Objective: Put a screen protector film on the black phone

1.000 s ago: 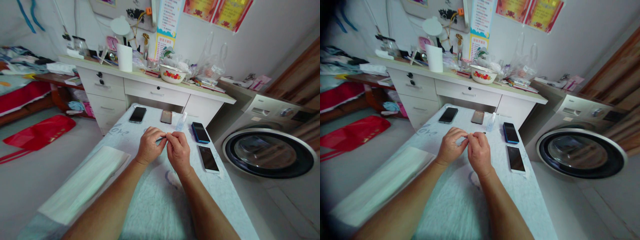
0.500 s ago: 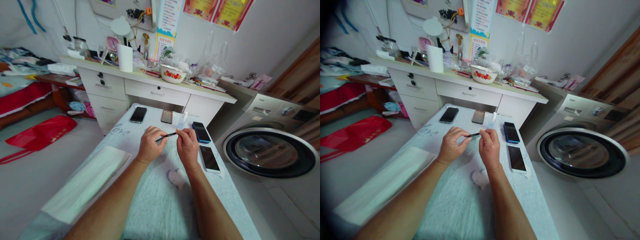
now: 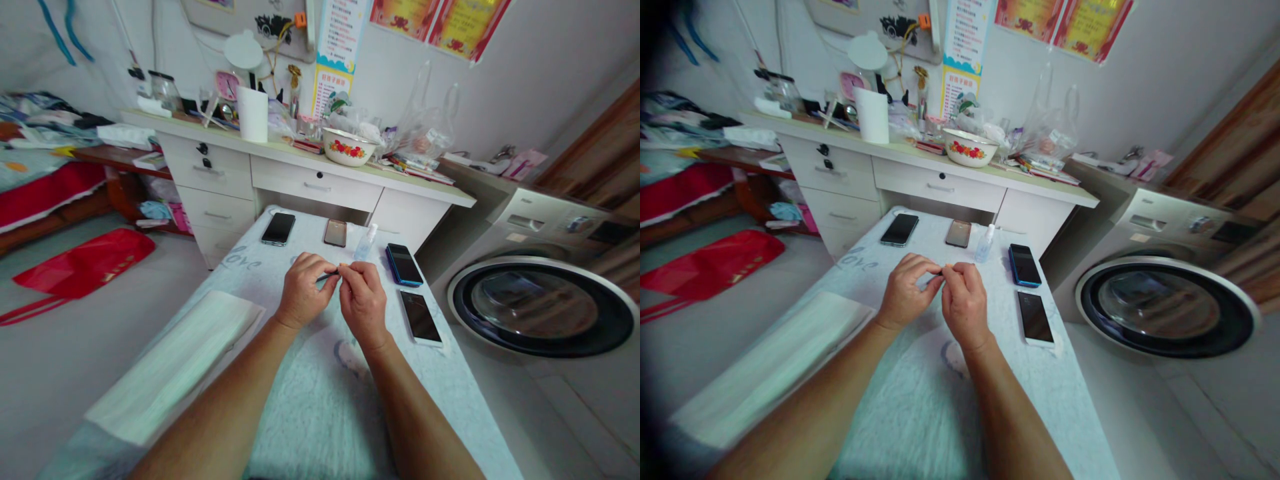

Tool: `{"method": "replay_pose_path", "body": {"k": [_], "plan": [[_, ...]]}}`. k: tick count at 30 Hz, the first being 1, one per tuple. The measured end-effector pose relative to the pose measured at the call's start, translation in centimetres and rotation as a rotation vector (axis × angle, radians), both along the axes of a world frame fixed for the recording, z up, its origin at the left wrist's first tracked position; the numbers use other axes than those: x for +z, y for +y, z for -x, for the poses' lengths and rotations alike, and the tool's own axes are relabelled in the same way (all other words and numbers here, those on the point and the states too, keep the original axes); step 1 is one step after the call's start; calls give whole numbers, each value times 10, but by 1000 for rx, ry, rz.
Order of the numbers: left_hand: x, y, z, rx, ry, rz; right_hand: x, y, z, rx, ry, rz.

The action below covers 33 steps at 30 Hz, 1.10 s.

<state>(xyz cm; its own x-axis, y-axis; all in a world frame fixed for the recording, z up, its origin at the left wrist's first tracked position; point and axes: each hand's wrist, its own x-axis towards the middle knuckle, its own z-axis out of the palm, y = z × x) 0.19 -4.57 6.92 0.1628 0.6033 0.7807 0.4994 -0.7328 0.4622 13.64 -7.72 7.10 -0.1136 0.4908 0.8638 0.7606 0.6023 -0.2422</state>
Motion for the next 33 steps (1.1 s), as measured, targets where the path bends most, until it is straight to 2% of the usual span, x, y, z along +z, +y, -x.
{"method": "replay_pose_path", "body": {"k": [5, 12, 17, 28, 33], "plan": [[0, -1, -1, 12, -11, 4, 0, 2, -7, -4, -5, 6], [0, -1, -2, 32, -9, -9, 0, 11, -24, -117, 27, 2], [-1, 0, -2, 29, 1, -12, 0, 12, -25, -147, 34, -6], [-2, 0, -1, 31, 5, -4, -3, 2, -3, -4, -3, 14], [-3, 1, -1, 26, 2, -2, -3, 1, -4, 10, -10, 10]]}}
